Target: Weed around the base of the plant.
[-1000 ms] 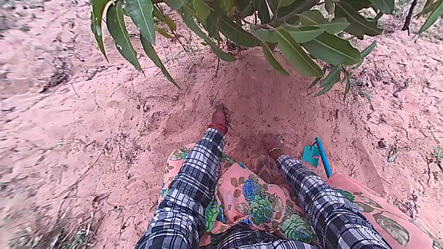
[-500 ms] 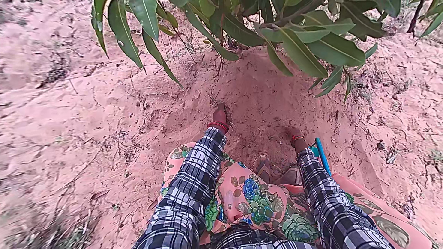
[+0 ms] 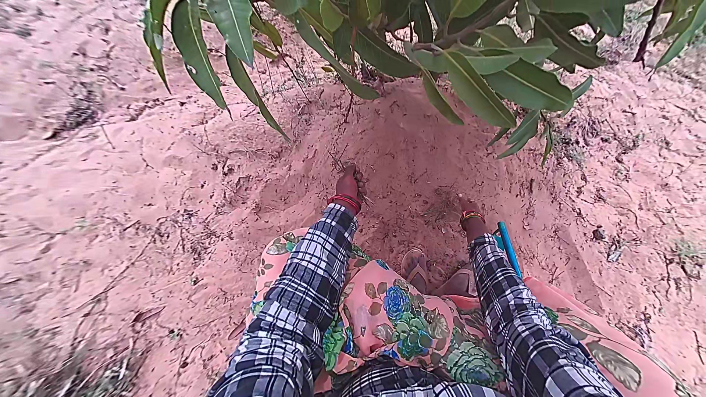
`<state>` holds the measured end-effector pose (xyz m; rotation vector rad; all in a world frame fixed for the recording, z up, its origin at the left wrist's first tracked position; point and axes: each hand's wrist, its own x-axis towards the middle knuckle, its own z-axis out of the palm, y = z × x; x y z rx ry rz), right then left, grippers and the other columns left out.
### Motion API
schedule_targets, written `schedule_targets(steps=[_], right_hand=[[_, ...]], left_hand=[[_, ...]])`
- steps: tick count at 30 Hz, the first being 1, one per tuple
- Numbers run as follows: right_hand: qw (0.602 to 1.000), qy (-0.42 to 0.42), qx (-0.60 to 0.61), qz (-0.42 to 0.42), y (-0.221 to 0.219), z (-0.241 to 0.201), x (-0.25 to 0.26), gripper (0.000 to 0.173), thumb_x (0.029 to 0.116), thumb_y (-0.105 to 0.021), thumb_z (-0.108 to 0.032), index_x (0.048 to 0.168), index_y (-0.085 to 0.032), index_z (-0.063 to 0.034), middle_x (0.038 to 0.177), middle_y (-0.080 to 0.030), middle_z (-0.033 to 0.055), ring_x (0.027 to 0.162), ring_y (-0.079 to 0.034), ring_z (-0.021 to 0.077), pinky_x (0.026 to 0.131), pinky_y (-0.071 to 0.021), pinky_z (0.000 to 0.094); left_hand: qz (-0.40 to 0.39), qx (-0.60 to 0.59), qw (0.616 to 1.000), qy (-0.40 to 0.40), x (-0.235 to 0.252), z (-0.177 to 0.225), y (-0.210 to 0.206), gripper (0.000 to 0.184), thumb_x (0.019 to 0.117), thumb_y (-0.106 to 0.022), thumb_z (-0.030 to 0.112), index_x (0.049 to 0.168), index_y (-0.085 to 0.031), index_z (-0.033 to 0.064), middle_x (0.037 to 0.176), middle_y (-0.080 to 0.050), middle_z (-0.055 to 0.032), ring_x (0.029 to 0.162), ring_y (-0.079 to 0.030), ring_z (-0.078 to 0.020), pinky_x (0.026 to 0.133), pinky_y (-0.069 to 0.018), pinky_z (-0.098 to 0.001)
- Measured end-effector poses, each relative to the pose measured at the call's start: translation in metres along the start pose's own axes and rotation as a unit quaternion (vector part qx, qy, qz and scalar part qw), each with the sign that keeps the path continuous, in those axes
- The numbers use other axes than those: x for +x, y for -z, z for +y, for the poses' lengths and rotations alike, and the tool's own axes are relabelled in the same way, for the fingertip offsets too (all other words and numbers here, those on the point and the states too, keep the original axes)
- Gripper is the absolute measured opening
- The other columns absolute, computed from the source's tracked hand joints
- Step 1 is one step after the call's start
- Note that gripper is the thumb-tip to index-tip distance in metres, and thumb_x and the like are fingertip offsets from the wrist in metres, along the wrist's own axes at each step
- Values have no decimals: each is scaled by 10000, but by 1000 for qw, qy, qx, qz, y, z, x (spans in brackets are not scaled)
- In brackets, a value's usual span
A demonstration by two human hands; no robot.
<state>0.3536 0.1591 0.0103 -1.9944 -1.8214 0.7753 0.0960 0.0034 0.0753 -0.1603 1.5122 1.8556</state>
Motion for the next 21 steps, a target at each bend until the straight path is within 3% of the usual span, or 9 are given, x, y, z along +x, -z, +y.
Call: schedule_targets(steps=[3, 6, 8, 12, 15, 16, 18, 20, 21], right_hand=[[990, -36, -4, -138, -19, 33, 62, 764, 1016, -581, -553, 1530, -452, -2, 1526, -470, 303, 1457, -413, 440, 1200, -320, 573], [989, 22, -28, -143, -34, 32, 60, 907, 915, -693, -623, 1567, -411, -59, 1604, -332, 323, 1475, -339, 502, 1167, -308, 664], [979, 75, -74, -176, -44, 26, 54, 988, 888, -707, -646, 1621, -320, -108, 1677, -188, 297, 1512, -248, 526, 1173, -250, 714], [951, 164, -153, -214, -76, 18, 29, 982, 797, -817, -622, 1563, -436, -140, 1672, -219, 271, 1471, -314, 542, 1076, -403, 720], [925, 202, -210, -243, -102, 12, -10, 992, 753, -868, -583, 1572, -433, -230, 1686, -194, 247, 1505, -235, 543, 1033, -391, 776], [912, 217, -230, -260, -108, 11, -24, 955, 756, -882, -529, 1563, -446, -266, 1695, -177, 219, 1523, -183, 535, 1041, -349, 807], [870, 276, -276, -302, -119, 13, -50, 778, 849, -838, -301, 1542, -485, -279, 1711, -170, 197, 1535, -129, 559, 1031, -285, 869], [819, 347, -320, -325, -123, 22, -64, 557, 953, -655, -51, 1472, -573, -235, 1703, -240, 159, 1536, -177, 540, 1018, -302, 862], [802, 374, -331, -328, -126, 28, -64, 482, 979, -594, -14, 1426, -611, -194, 1694, -277, 144, 1536, -206, 521, 1020, -317, 848]], left_hand=[[-8, 0, 1000, -2, -3, -1, -2, 263, 1113, -386, 343, 920, -493, 200, 642, -447, 88, 436, -368, -8, 409, -346, -159], [-9, 3, 1000, -3, -2, -3, -1, 263, 1110, -386, 334, 909, -488, 199, 640, -442, 90, 437, -365, -11, 410, -342, -162], [1, 7, 1000, -1, -1, -5, 0, 272, 1110, -391, 336, 901, -493, 195, 630, -444, 88, 435, -371, -14, 413, -346, -166], [4, 10, 1000, -1, 3, -6, 2, 259, 1108, -390, 321, 909, -489, 190, 627, -446, 84, 429, -369, -8, 404, -339, -158], [3, 19, 1000, -2, 2, -7, -2, 266, 1110, -395, 329, 904, -491, 190, 624, -441, 84, 425, -361, -13, 406, -336, -161], [3, 23, 1000, -5, 2, -7, -2, 264, 1110, -395, 323, 903, -491, 190, 625, -441, 84, 427, -361, -14, 406, -337, -161], [2, 25, 1000, -7, 1, -6, -2, 266, 1111, -395, 321, 902, -494, 188, 623, -443, 83, 423, -362, -14, 400, -338, -161], [-3, 25, 1000, -8, -1, -5, -1, 268, 1114, -383, 325, 908, -491, 193, 625, -443, 87, 424, -364, -12, 402, -344, -163], [-4, 25, 1000, -9, -1, -5, -1, 270, 1113, -383, 327, 902, -489, 196, 626, -442, 86, 427, -363, -14, 406, -344, -168]])
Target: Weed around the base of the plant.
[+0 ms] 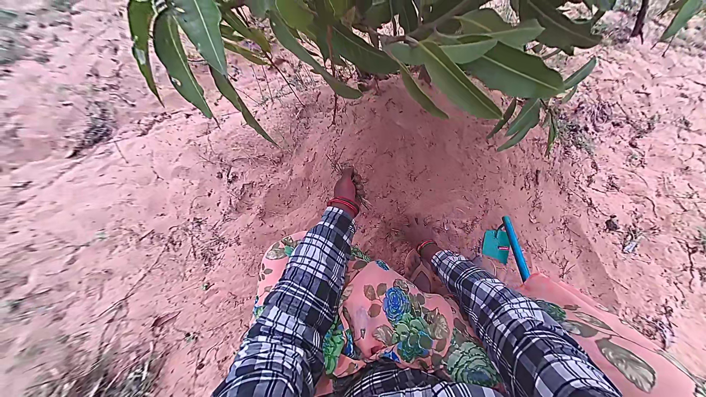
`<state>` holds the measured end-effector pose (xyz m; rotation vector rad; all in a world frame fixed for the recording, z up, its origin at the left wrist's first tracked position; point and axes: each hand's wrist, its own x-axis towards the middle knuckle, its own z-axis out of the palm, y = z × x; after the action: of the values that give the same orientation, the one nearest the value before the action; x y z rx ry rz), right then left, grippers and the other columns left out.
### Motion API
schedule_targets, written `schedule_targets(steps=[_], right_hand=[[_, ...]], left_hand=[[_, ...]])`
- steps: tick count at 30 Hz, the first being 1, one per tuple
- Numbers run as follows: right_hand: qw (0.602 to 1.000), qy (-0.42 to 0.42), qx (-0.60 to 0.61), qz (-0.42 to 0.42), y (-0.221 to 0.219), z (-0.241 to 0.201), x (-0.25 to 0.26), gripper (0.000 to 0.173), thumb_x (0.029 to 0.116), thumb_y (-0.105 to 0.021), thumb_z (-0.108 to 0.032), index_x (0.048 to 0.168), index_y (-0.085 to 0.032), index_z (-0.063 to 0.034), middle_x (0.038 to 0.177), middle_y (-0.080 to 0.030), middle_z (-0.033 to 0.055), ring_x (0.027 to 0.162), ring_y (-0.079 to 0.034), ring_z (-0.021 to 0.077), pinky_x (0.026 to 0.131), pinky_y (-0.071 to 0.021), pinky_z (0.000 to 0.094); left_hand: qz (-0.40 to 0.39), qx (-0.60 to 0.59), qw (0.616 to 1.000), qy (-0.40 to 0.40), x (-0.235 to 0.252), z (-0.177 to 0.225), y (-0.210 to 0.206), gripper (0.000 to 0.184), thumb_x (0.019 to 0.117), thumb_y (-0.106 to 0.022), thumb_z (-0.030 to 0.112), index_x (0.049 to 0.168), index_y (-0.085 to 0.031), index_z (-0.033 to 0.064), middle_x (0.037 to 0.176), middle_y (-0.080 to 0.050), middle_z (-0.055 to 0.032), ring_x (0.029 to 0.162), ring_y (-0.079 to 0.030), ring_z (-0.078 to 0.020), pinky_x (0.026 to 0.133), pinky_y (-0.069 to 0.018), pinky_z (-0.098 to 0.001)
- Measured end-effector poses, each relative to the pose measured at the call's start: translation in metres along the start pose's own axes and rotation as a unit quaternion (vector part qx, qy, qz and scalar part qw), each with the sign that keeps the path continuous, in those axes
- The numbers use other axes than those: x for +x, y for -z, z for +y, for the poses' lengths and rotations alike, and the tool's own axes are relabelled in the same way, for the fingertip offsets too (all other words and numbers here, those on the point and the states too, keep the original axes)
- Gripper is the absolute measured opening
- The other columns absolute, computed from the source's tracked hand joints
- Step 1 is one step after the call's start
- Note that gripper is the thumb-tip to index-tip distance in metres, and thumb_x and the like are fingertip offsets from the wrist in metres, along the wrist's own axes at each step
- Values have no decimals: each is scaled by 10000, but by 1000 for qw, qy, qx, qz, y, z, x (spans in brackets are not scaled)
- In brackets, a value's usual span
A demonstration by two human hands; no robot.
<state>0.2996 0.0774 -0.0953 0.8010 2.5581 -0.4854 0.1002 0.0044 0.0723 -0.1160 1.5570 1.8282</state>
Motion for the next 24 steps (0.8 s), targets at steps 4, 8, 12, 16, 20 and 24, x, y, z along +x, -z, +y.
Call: schedule_targets(steps=[4, 8, 12, 16, 20, 24], right_hand=[[999, -11, 51, 7, 15, 29, 0, 403, 956, -586, 38, 1338, -666, -66, 1560, -448, 213, 1438, -399, 478, 1049, -439, 690], [955, -158, 226, 105, 55, 73, 6, 404, 917, -696, -40, 1318, -662, -16, 1398, -575, 287, 1289, -570, 452, 1072, -474, 587], [932, -185, 277, 144, 83, 101, -3, 386, 977, -646, -63, 1358, -624, -9, 1350, -606, 314, 1249, -590, 489, 1041, -457, 658], [954, -193, 205, 106, 66, 82, 4, 555, 957, -676, -71, 1483, -561, -209, 1512, -438, 326, 1306, -508, 544, 998, -480, 676], [980, -148, 119, 61, 29, 33, 11, 561, 907, -744, -158, 1447, -603, -215, 1633, -310, 259, 1443, -336, 560, 997, -424, 762], [985, -133, 100, 41, 19, 16, -2, 417, 922, -701, -90, 1331, -693, -171, 1642, -360, 160, 1511, -266, 491, 1036, -373, 779]], left_hand=[[1, -18, 1000, 5, -2, 2, -2, 282, 1113, -387, 345, 902, -489, 188, 626, -447, 84, 424, -366, -14, 400, -344, -163], [-1, -14, 1000, 14, -4, 4, -2, 261, 1113, -387, 342, 932, -495, 187, 652, -457, 77, 437, -378, -18, 409, -358, -167], [-9, -7, 1000, 22, -1, 4, 1, 262, 1114, -382, 340, 945, -508, 185, 655, -466, 79, 441, -385, -16, 407, -358, -167], [-22, 42, 998, 47, 7, -6, 1, 273, 1116, -391, 354, 947, -509, 174, 662, -458, 75, 446, -379, -18, 409, -349, -171], [-43, 297, 954, 26, 9, -28, 3, 435, 1132, -333, 361, 1211, -613, 37, 888, -537, -45, 624, -457, -110, 576, -426, -267], [-62, 553, 820, 137, -70, 10, -48, 427, 1142, -313, 169, 1425, -515, -79, 1448, -532, -284, 1337, -522, -372, 1142, -350, -499]])
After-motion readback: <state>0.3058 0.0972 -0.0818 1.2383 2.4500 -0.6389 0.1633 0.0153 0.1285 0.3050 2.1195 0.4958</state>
